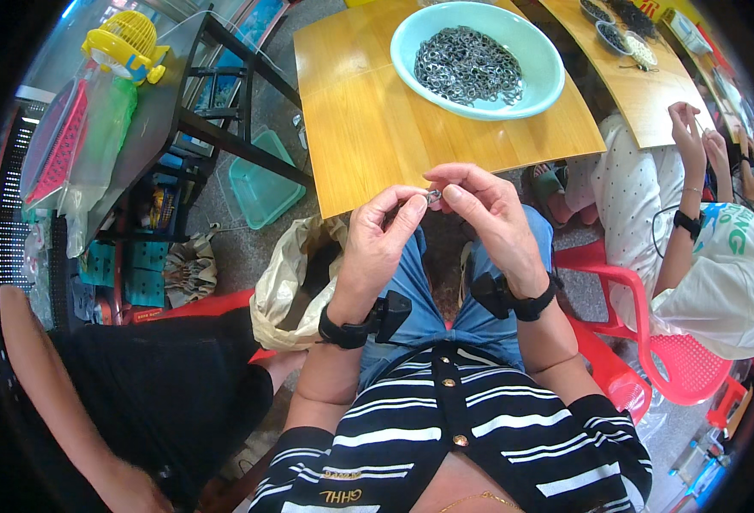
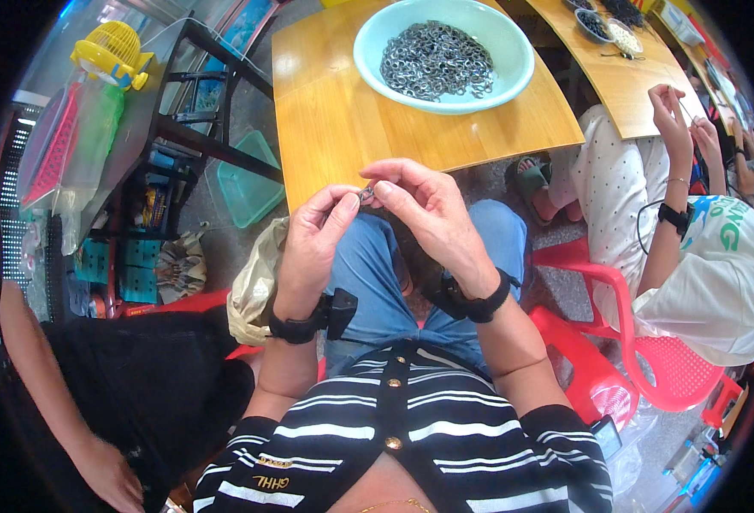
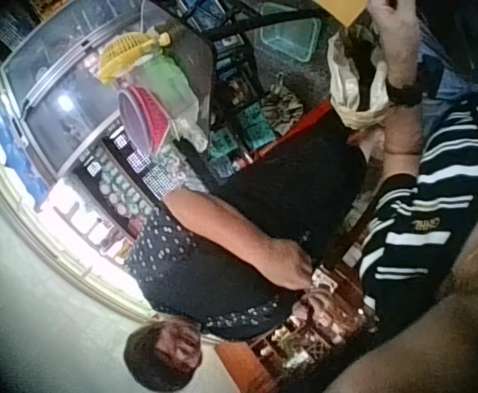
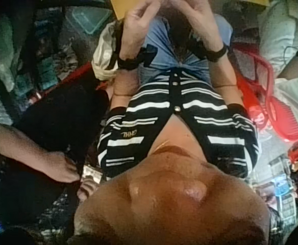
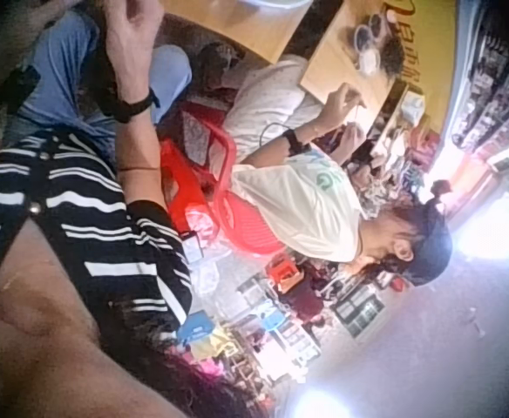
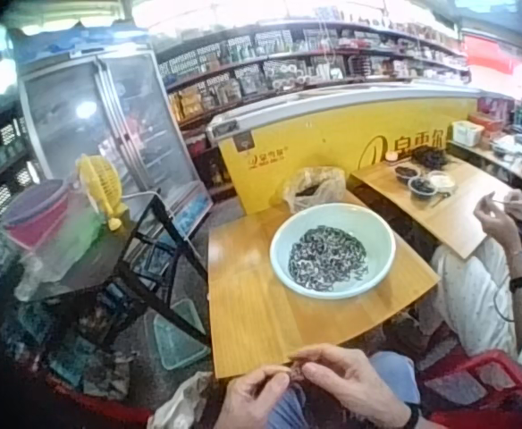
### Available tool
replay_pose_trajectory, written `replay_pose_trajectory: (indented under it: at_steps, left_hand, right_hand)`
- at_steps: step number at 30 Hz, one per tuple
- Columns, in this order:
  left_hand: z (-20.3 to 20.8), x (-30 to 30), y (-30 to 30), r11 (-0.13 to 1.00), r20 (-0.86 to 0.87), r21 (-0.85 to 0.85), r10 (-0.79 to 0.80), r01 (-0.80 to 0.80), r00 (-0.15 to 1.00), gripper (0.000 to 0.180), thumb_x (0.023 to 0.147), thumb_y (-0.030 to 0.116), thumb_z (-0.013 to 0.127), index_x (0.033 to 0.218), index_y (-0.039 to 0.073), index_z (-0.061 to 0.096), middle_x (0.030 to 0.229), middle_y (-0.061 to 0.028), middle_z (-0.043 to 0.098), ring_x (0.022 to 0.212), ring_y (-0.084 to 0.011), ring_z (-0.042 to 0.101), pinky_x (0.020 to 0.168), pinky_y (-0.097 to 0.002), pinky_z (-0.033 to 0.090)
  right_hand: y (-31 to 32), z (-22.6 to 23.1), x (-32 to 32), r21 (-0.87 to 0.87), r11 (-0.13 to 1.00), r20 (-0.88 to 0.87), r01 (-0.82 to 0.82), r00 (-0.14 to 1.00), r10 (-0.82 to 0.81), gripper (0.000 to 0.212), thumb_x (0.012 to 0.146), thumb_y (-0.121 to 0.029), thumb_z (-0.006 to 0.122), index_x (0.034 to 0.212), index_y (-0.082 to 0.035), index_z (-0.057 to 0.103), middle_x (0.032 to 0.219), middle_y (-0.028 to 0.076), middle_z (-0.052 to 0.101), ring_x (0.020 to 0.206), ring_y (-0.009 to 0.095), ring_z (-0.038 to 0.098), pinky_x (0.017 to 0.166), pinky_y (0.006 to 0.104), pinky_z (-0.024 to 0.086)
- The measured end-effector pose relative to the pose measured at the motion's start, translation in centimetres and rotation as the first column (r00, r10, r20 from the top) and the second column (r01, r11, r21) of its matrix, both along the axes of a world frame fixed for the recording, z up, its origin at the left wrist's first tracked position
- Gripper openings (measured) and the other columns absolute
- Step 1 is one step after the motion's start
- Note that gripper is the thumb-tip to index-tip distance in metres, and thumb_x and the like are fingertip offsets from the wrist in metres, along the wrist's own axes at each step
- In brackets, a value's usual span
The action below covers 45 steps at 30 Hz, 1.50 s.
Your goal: Assembling small metal link components by hand and using pliers.
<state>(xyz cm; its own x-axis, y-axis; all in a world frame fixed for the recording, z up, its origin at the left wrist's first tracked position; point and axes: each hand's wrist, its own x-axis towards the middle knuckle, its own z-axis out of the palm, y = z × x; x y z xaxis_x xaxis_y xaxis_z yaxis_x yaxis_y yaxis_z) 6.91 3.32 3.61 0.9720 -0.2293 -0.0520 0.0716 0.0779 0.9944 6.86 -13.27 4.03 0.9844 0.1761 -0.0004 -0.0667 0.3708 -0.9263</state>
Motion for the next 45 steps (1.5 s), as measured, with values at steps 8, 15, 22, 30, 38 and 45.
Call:
replay_pose_trajectory:
  at_steps: [8,15,22,30,38,45]
  left_hand:
    - [-0.3,0.2,0.0,0.999,0.019,0.024,0.048,-0.049,0.999,0.015,0.091,0.014,0.059,0.094,0.0,0.064,0.078,0.0056,0.057,0.071,-0.002,0.047,0.062,-0.0175,0.038]
    - [-0.1,0.0,0.5,0.995,0.019,0.099,0.028,-0.03,0.999,0.017,0.092,0.015,0.056,0.096,0.0,0.063,0.084,0.0042,0.058,0.079,-0.0033,0.051,0.07,-0.0198,0.043]
    - [-0.5,-0.7,0.3,0.99,0.068,0.129,0.05,-0.059,0.996,0.02,0.093,0.019,0.056,0.092,0.001,0.063,0.08,0.006,0.056,0.077,-0.0027,0.049,0.068,-0.0206,0.043]
    - [-0.3,-0.9,0.4,0.988,0.122,0.132,0.062,-0.079,0.991,0.018,0.093,0.017,0.055,0.096,0.001,0.062,0.083,0.0039,0.056,0.079,-0.0046,0.051,0.072,-0.0211,0.044]
    - [-0.4,-0.9,1.0,0.997,0.114,0.054,0.045,-0.052,0.992,0.018,0.093,0.017,0.055,0.096,0.0,0.061,0.083,0.0032,0.057,0.079,-0.0045,0.05,0.071,-0.0213,0.042]
    - [-1.1,-0.9,1.6,0.996,0.147,0.039,0.073,-0.08,0.986,0.018,0.093,0.018,0.056,0.093,0.0,0.061,0.081,0.0035,0.056,0.077,-0.0042,0.049,0.071,-0.0209,0.042]
  right_hand:
    - [0.1,-0.3,0.2,-0.208,0.978,0.132,0.007,0.991,0.021,0.018,0.085,-0.005,0.061,0.101,0.002,0.064,0.088,0.003,0.062,0.083,0.009,0.057,0.073,0.022,0.045]
    - [1.2,0.9,-0.1,-0.384,0.915,0.217,0.122,0.975,-0.039,0.014,0.083,-0.004,0.06,0.093,0.005,0.064,0.082,0.006,0.061,0.078,0.011,0.057,0.071,0.0231,0.044]
    - [1.2,0.0,-0.6,-0.333,0.936,0.257,0.113,0.966,-0.025,0.012,0.083,-0.001,0.058,0.093,0.005,0.062,0.081,0.003,0.058,0.076,0.009,0.053,0.069,0.0212,0.042]
    - [1.3,0.1,-0.3,-0.281,0.956,0.226,0.085,0.974,-0.02,0.007,0.085,-0.001,0.057,0.09,0.004,0.06,0.079,0.0,0.056,0.074,0.006,0.05,0.066,0.0195,0.04]
    - [2.0,-0.3,-0.2,-0.208,0.977,0.233,0.05,0.973,0.0,0.006,0.086,-0.001,0.057,0.091,0.002,0.059,0.082,0.0,0.056,0.076,0.007,0.052,0.071,0.0203,0.042]
    - [2.6,-0.2,-0.2,-0.215,0.977,0.26,0.008,0.964,0.05,0.009,0.089,-0.002,0.054,0.094,0.004,0.058,0.086,0.002,0.059,0.08,0.008,0.056,0.075,0.0228,0.047]
